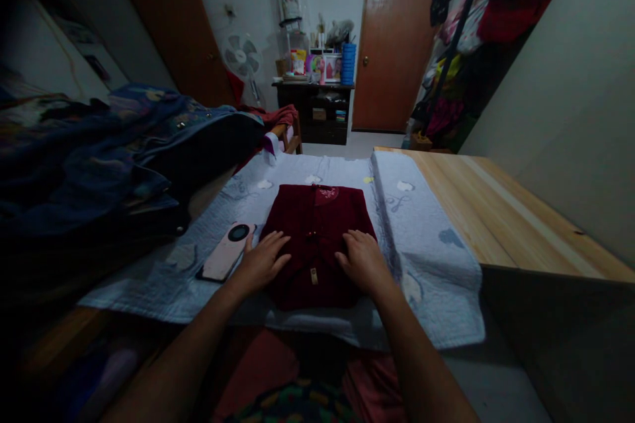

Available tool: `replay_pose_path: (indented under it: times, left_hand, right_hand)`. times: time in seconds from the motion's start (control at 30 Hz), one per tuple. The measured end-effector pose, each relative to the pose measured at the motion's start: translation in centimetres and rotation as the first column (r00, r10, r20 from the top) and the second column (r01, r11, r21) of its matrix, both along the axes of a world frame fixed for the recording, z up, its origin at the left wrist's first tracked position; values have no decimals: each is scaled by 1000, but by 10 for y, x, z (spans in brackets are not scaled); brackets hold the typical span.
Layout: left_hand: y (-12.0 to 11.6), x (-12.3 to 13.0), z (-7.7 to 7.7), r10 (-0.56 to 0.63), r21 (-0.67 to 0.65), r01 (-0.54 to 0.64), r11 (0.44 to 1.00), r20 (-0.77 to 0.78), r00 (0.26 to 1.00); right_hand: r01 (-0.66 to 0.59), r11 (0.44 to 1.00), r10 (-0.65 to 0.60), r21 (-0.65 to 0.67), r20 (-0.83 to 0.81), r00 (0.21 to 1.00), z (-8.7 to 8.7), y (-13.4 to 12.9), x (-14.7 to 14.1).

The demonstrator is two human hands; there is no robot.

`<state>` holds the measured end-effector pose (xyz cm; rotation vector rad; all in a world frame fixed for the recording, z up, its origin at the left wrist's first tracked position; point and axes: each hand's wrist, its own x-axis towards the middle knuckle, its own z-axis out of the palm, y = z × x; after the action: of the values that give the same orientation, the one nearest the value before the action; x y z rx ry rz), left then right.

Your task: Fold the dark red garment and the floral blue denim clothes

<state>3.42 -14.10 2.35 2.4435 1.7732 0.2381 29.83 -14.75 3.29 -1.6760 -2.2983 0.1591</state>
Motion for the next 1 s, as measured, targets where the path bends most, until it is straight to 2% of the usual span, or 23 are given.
replay_pose_path:
  times: [0.1, 0.2, 0.3, 0.4, 0.57, 1.0]
  left_hand:
    - [4, 11, 3, -107, 1, 107, 994, 6, 994]
    - [5, 20, -6, -162, -10, 162, 987, 14, 987]
    - [3, 24, -19, -130, 27, 129, 991, 3, 992]
    - [0, 24, -26, -93, 70, 95, 993, -19, 995]
    - [-2, 22, -25, -2, 55, 5, 998, -43, 999]
    - [-5, 16, -30, 138, 39, -136, 990, -60, 989]
  right_hand:
    - [-38, 995, 44, 91, -63, 997, -5, 5, -21]
    - [-55, 994, 59, 89, -40, 997, -19, 5, -37]
    - [-46, 997, 45, 62, 26, 999, -29, 1, -42]
    - [-46, 998, 43, 53, 53, 998, -30, -1, -40]
    - [-42, 998, 39, 55, 56, 998, -29, 0, -38]
    - [23, 999, -24, 40, 29, 999, -34, -2, -25]
